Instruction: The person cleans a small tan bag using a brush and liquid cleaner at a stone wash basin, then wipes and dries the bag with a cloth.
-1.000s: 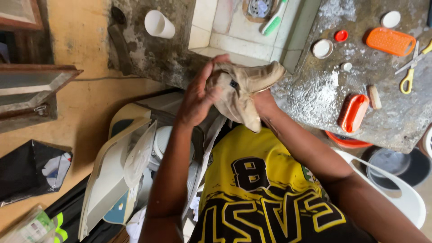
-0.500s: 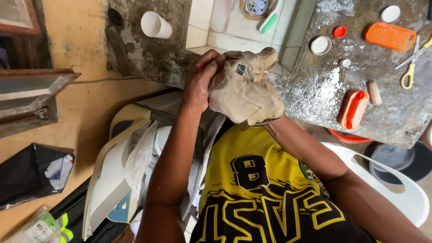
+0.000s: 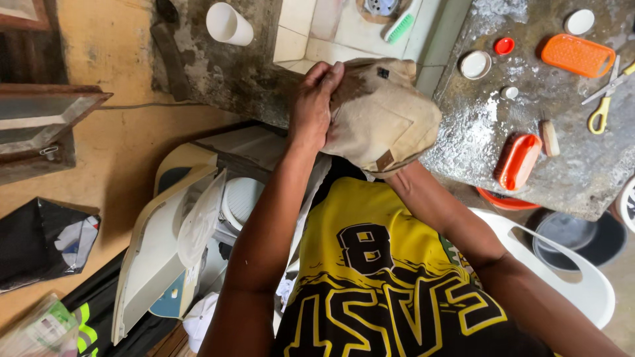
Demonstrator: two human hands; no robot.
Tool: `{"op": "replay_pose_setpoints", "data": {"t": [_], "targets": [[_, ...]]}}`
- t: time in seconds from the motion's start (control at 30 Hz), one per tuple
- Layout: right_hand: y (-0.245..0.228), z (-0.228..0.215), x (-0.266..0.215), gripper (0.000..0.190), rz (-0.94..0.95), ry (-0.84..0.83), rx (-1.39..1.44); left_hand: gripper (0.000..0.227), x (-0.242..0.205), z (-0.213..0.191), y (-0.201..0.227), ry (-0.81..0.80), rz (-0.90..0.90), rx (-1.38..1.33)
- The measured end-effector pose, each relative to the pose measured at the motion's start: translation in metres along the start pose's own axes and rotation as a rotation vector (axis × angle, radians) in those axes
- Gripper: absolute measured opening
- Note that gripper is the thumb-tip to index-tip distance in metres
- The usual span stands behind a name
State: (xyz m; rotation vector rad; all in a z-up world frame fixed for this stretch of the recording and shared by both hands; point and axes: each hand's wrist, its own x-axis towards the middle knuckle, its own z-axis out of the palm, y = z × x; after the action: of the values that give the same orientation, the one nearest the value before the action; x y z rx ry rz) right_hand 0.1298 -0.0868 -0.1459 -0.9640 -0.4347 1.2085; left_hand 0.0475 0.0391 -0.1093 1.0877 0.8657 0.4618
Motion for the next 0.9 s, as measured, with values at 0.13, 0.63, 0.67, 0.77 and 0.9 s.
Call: {"op": "replay_pose_setpoints", "data": {"t": [0.13, 0.63, 0.67, 0.77, 0.9], "targets": [[-0.008, -0.015, -0.01, 0.042, 0.057, 0.074, 0.081, 0.029, 0.01, -0.019, -0.018, 0.254, -0.181, 0.106], [-0.053, -0.017, -0.03, 0.046, 0.262, 0.234, -1.066, 0.031, 0.041, -0.072, -0.072, 0.48, -0.116, -0.003], [-0.05, -0.019, -0.031, 0.045, 0.283, 0.228, -1.051, 0.027, 0.038, -0.07, -0.071, 0.493, -0.114, -0.023], [-0.03, -0.03, -0.027, 0.036, 0.199, 0.278, -1.026, 0.028, 0.034, -0.054, -0.069, 0.512, -0.09, -0.022], [-0.005, -0.04, -0.024, 0.036, 0.233, 0.272, -0.532, 0.034, 0.019, -0.041, -0.074, 0.502, -0.016, -0.03]]}}
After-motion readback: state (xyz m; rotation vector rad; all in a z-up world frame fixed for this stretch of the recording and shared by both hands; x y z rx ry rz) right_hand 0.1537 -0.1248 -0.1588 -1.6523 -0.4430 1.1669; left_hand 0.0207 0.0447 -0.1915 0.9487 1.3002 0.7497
